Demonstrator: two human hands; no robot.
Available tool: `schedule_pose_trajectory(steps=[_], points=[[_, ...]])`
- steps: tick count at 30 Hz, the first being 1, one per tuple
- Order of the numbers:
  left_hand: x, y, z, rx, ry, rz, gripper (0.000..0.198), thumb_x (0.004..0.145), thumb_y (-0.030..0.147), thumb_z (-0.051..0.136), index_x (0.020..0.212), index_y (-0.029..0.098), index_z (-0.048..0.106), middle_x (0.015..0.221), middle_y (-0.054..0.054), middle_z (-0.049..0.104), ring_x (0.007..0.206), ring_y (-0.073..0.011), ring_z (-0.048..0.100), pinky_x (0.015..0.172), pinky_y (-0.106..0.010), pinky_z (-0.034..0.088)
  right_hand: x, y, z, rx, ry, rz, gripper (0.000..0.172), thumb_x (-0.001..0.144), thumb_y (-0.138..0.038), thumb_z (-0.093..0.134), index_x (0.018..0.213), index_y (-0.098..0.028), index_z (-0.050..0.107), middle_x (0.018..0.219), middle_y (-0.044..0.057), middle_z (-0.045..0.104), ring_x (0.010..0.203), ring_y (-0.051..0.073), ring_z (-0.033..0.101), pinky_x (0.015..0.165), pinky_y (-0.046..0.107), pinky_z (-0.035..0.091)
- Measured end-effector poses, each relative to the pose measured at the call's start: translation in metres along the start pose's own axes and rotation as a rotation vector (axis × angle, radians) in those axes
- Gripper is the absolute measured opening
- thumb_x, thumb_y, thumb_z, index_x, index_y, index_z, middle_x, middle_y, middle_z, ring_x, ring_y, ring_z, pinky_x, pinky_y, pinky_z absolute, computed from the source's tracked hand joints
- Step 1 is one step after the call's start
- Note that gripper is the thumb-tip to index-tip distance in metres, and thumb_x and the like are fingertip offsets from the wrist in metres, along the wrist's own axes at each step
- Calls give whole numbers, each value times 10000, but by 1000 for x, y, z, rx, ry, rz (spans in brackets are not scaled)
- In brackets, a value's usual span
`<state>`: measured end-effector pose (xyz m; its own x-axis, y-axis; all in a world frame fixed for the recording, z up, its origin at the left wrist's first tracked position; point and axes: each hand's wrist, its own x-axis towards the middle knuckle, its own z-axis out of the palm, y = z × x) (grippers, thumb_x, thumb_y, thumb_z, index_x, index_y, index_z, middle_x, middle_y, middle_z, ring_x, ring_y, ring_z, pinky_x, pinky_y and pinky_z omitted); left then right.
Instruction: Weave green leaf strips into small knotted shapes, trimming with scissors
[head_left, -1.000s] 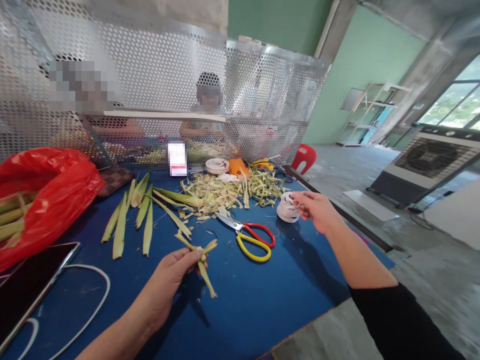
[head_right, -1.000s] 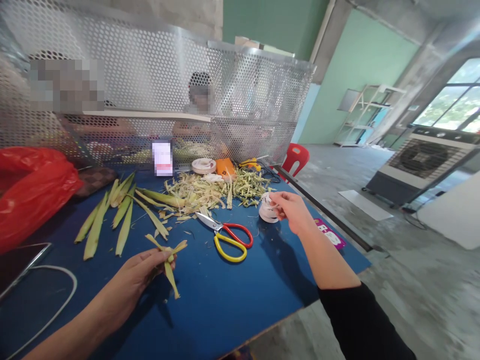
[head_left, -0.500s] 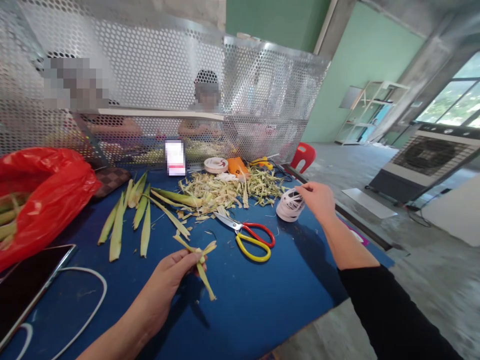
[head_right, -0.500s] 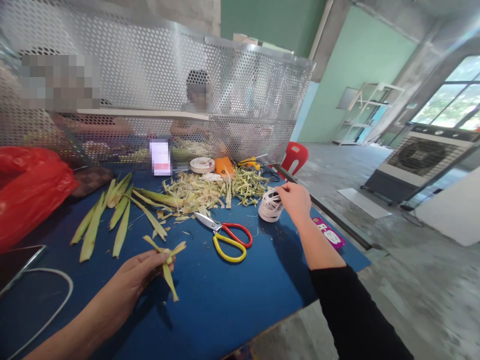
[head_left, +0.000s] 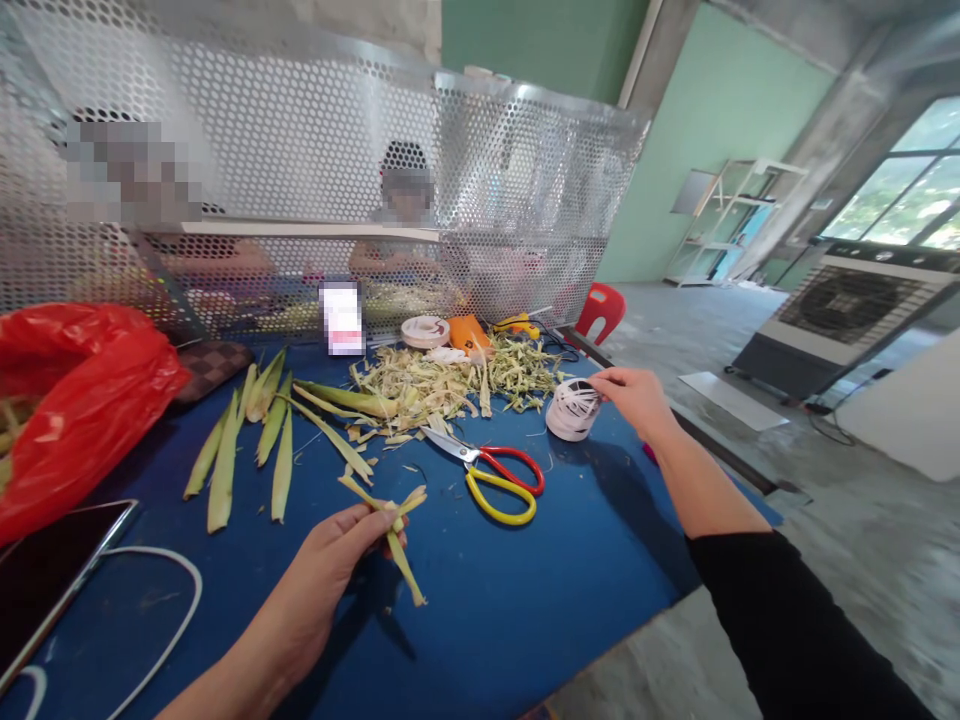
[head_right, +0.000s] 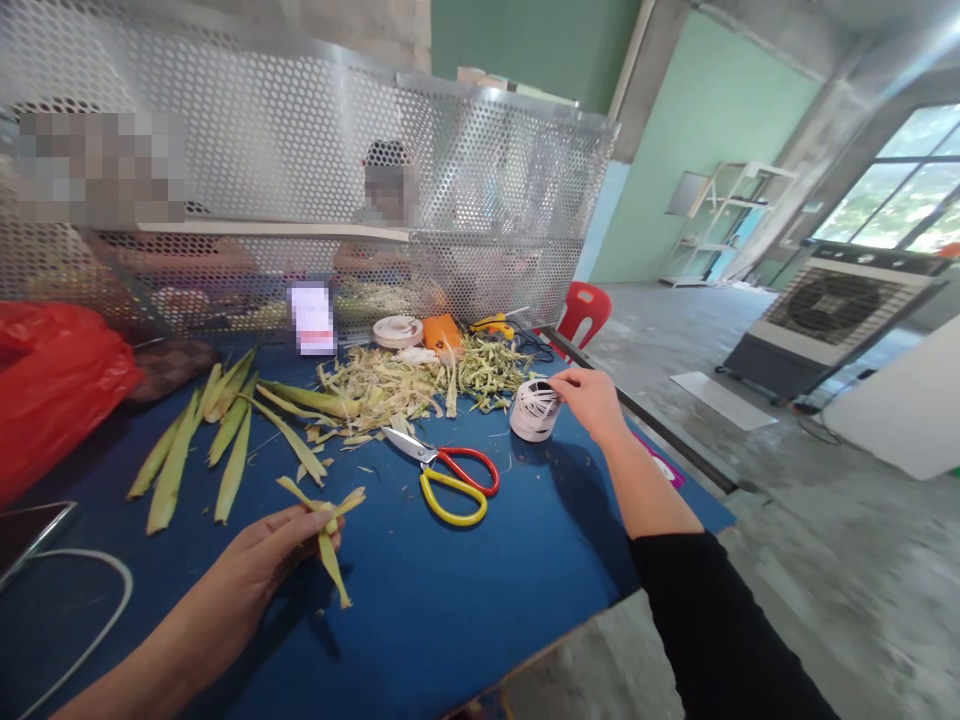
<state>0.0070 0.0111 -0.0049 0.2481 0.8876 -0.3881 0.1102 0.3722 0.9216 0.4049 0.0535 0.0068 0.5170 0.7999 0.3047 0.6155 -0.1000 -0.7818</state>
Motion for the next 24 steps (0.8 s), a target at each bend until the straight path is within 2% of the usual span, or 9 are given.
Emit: schedule_pose_trajectory(steps=[6,10,13,16,18,20,24], points=[[3,-1,-2,29,-15,13,275,765,433,598,721,168,655,737,-20,630,757,-161,559,709,-220,410,14,2,10,28,14,84,236,589,-384,681,568,-150,657,475,0,578,468,129,503,475,249,401],[1,2,-1,20,-10,-3,259,755,422,605,708,171,654,723,-19,623,755,-167,560,690,-221,416,12,10,15,44,44,144,236,602,-380,654,533,-158,614,407,-19,510,397,118,459,415,246,384],[-1,3,0,18,4,-15,250,749,417,608,715,175,660,718,-22,624,761,-176,565,689,-227,421,7,16,12,39,52,135,206,633,-341,604,517,-171,583,397,-13,509,388,134,483,416,262,414],[-3,2,0,28,-2,3,250,759,417,598,704,181,661,705,-19,624,739,-170,562,686,-226,424,-1,21,10,33,86,53,153,642,-286,571,683,-156,642,564,38,635,530,184,597,524,304,493],[-2,1,0,41,-3,14,251,759,417,597,704,182,666,712,-20,630,741,-169,565,683,-226,424,-7,21,11,37,106,-46,306,662,-247,530,926,-151,652,824,79,701,744,212,654,672,335,524],[-1,0,-1,47,-1,14,253,754,420,601,716,179,671,726,-25,641,754,-177,574,681,-232,425,-15,19,12,35,92,-154,412,696,-212,472,1081,-167,613,1014,85,688,930,217,641,824,366,499],[2,-2,-1,54,3,6,273,754,437,595,723,175,668,730,-29,647,753,-185,584,684,-246,432,-33,10,17,-30,41,-311,382,763,-204,418,1084,-190,624,1131,78,646,1085,232,571,984,405,398]])
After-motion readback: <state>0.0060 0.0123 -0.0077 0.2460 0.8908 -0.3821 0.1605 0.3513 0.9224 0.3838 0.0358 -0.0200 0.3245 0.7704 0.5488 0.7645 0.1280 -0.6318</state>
